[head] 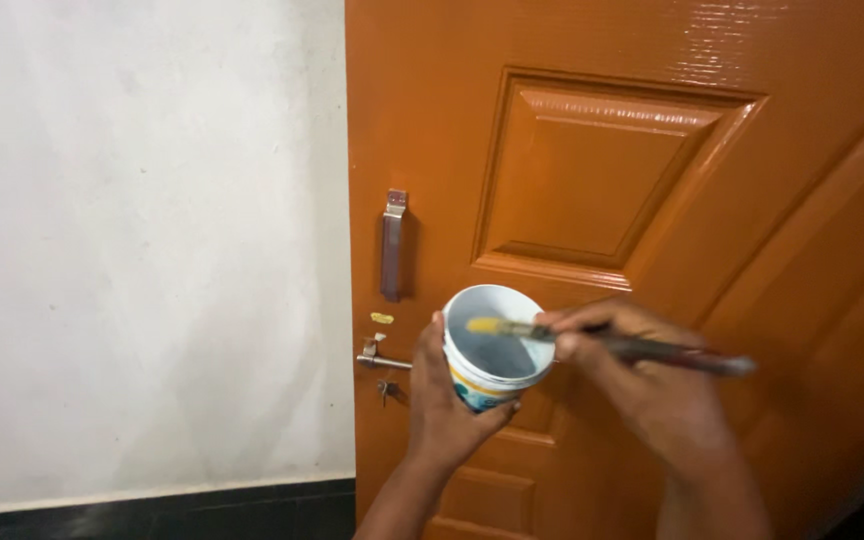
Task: The person paints a wooden door with a yellow paintbrush, repeatedly dipping it into a small container of paint held in the other hand. The person applies paint to the door's surface and around the handle area.
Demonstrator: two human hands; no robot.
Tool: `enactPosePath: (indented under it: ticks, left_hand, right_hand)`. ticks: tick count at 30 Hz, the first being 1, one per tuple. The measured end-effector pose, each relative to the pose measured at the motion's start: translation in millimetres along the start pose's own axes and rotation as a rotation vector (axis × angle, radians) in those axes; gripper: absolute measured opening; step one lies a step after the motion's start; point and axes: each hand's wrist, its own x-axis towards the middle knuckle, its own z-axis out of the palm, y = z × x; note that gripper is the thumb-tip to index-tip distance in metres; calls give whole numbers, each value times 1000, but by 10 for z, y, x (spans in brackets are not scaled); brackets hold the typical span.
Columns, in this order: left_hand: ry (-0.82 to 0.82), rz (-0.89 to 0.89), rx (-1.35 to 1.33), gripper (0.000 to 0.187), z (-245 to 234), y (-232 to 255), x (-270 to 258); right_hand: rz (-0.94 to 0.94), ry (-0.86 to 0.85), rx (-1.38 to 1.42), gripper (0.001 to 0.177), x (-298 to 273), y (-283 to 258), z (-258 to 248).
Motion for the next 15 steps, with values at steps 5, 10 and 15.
enactPosePath:
  ticks: [5,10,15]
  left_hand:
    - [-25,-1,4,132,77,57,-45]
    - [-21,3,15,132,130,-14,-58]
    - [4,-4,7,134,163,-112,-136]
  right_hand:
    - [177,26,-158,18,245,272,265]
    - [145,162,-87,20,287,240,162]
    - [-5,88,102,16,19,103,76]
